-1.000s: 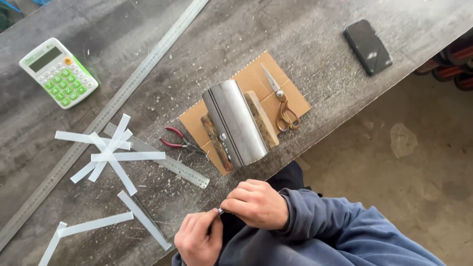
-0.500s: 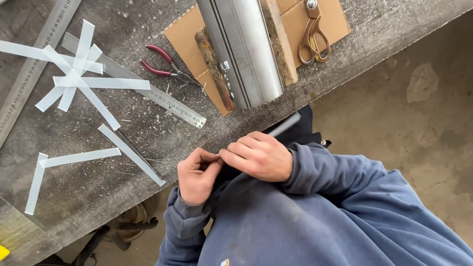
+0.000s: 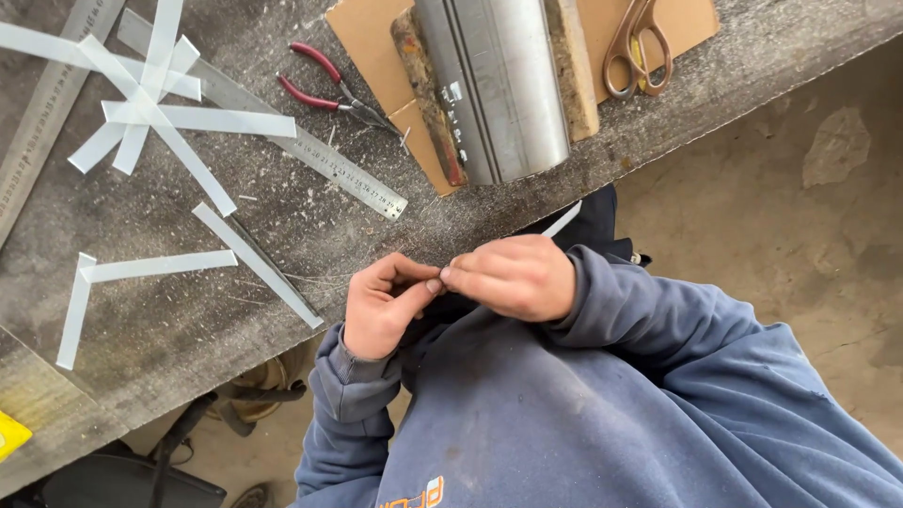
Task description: The recorder is measuring, cutting, and installing white insulation strips into the slots of a metal motor stator at a workbench.
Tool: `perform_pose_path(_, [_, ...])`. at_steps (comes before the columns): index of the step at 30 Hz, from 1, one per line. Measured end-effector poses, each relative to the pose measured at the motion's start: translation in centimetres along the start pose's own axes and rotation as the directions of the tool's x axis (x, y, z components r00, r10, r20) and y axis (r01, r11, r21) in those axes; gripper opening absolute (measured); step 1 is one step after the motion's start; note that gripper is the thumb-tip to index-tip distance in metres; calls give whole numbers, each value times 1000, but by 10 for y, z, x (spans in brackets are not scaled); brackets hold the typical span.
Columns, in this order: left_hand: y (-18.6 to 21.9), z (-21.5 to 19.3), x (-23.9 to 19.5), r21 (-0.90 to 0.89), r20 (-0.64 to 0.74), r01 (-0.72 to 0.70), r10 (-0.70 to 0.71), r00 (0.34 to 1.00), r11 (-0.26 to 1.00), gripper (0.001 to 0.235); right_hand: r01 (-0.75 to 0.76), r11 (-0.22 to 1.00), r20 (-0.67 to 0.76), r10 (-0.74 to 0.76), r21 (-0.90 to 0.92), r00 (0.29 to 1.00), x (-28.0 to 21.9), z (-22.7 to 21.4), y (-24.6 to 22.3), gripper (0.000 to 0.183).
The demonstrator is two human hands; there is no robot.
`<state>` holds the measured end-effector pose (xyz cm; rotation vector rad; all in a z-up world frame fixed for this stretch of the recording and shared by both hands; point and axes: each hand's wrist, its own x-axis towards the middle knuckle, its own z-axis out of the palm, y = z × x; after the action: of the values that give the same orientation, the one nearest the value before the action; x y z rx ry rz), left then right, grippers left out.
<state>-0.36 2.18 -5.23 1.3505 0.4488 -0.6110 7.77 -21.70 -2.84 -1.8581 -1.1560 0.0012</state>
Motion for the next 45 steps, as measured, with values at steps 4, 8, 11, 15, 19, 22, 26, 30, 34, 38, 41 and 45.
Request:
perform_pose_path(4, [14,5,-2,-48,46,-48,50,998,998,17,-118,972,-76,136,201,988,1,-4,-2,27])
perform_pose_path(8, [9,15,-4,-148,160,-277,300,941,949,25,-213,917,-57,245,336,968,-3,-9,-8,26])
perform_pose_path(11, [1,25,-1,-249,161,-329,374,913,911,27,-210,900,-69,254,383,965,-11,-6,-7,27])
perform_pose_path(15, [-4,36,-1,-274,141,-452,501,854,849,22,-171,895,-116,238,412,964,-19,-3,-8,29])
perform_pose_path(19, [4,37,-5,-197,119,-532,559,821,824,21,-165,903,-93,219,396,971,-22,-2,-9,29])
perform_pose_path(22, [4,37,-5,-127,128,-611,624,771,781,21,-85,919,-121,141,385,983,-21,-1,-8,29])
perform_pose_path(26, [5,38,-4,-108,122,-681,689,714,725,21,-80,913,-107,133,401,985,-21,-2,-8,27])
perform_pose_path(30, [4,37,-2,-109,122,-725,733,670,680,21,-108,896,-73,153,430,985,-21,-4,-8,25])
perform_pose_path(34, [2,37,0,-115,126,-744,753,646,658,21,-128,889,-49,166,441,985,-22,-3,-7,25])
perform_pose_path(38, [2,37,-1,-103,121,-760,767,630,641,21,-117,876,-46,156,467,987,-21,-2,-6,23])
perform_pose_path(41, [5,37,-2,-89,116,-760,765,634,644,20,-122,867,-38,160,483,986,-21,-1,-5,22])
perform_pose_path(45, [4,40,-7,-63,101,-729,731,675,681,17,-146,869,-19,176,473,984,-21,-1,-6,23])
